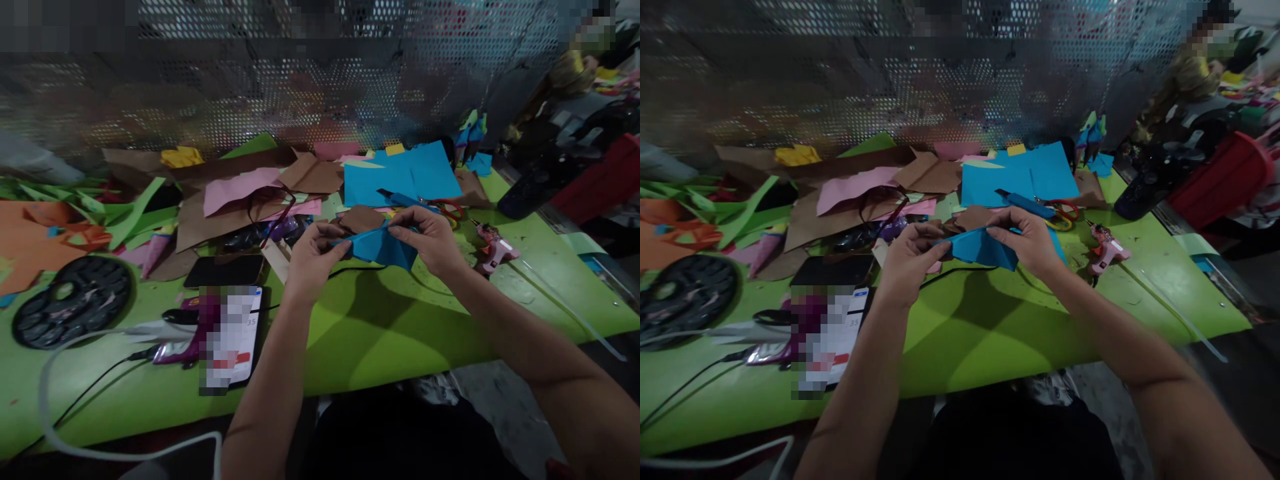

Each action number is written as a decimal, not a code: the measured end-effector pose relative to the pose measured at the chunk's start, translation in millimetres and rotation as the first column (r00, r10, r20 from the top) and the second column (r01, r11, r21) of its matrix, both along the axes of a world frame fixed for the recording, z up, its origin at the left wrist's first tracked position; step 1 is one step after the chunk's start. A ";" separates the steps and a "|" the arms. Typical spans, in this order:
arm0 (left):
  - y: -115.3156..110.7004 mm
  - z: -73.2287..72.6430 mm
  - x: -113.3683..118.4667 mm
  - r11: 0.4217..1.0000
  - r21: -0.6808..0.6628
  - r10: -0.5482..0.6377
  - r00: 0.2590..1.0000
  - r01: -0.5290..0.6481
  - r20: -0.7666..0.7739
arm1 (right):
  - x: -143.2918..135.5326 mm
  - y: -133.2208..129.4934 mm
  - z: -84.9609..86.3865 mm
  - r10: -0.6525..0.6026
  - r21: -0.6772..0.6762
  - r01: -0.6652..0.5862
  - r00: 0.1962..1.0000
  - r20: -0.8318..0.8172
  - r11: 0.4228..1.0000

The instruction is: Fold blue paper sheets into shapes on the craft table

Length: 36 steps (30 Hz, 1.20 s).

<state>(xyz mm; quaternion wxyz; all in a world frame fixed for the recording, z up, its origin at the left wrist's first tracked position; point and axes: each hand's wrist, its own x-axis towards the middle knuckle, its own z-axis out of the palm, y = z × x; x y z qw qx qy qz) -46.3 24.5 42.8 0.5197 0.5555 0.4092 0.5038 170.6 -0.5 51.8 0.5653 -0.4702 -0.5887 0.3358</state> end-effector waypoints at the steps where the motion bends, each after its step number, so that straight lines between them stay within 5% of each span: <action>1: -0.1 0.7 -0.5 1.000 0.005 -0.022 1.000 0.022 -0.005 | -0.3 -0.8 1.7 -0.008 0.010 0.008 1.000 0.027 1.000; 5: -0.5 1.6 -4.0 0.998 0.016 -0.054 0.996 0.055 -0.065 | -0.7 -3.1 6.3 -0.039 0.042 0.034 0.994 0.107 0.999; 11: 1.0 -2.5 -11.2 0.989 -0.099 0.096 0.985 -0.111 -0.144 | 4.4 -0.7 3.0 -0.109 0.119 0.097 0.989 0.097 0.988; 16: 0.3 -4.0 -10.8 0.993 -0.120 -0.010 0.975 -0.017 -0.222 | 5.1 1.2 0.2 -0.132 0.142 0.117 0.986 0.102 0.983; 36: -0.3 -3.9 -5.8 0.989 -0.125 0.058 0.989 -0.076 -0.140 | -0.2 -0.4 0.0 -0.187 0.195 0.151 0.966 0.179 0.969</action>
